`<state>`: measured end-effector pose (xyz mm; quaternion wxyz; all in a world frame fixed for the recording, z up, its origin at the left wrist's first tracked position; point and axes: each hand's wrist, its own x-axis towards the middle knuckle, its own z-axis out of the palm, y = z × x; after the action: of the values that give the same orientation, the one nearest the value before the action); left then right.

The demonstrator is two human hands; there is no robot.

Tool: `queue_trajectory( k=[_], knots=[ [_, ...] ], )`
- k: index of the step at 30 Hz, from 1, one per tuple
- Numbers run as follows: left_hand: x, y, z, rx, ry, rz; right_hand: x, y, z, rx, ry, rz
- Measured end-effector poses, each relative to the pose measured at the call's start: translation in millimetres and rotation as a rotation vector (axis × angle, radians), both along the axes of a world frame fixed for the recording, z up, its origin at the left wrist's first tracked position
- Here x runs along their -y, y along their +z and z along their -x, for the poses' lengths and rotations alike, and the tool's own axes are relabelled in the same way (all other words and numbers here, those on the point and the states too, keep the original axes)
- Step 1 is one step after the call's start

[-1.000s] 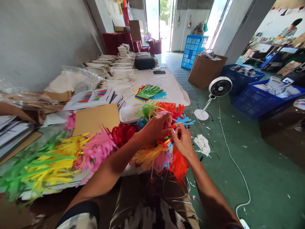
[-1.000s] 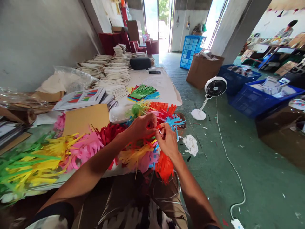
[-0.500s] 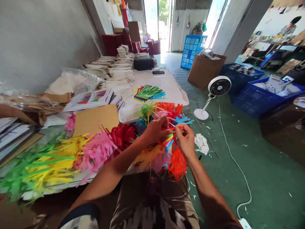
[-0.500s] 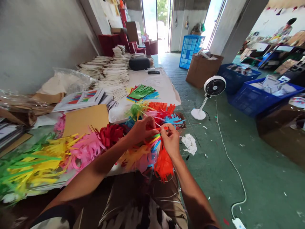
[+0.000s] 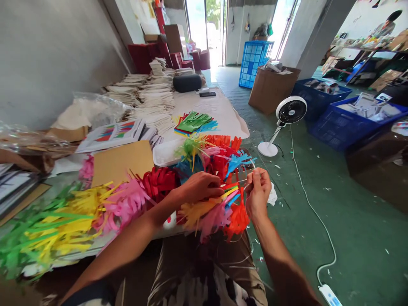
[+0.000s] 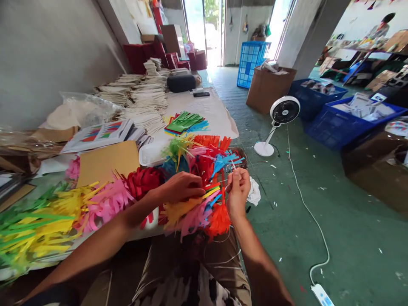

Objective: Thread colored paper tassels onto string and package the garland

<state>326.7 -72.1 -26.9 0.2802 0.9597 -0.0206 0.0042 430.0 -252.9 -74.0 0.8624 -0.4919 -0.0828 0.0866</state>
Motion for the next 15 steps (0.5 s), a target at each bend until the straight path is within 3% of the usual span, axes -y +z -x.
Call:
queue_trajectory(
  k=[5,9,15],
  knots=[
    [4.4,6.6,-41.8,0.2,-0.029,-0.271,0.7,-21.1,9.3,0.016,-0.076,0.09],
    [12.8,2.4,-82.8,0.201,-0.188,-0.524,-2.1,-31.6,6.5,-0.002,-0.072,0.118],
    [14.0,-14.2,-103.5,0.208,-0.369,-0.614,-1.2,-40.1,4.0,0.062,-0.075,0.207]
  ],
)
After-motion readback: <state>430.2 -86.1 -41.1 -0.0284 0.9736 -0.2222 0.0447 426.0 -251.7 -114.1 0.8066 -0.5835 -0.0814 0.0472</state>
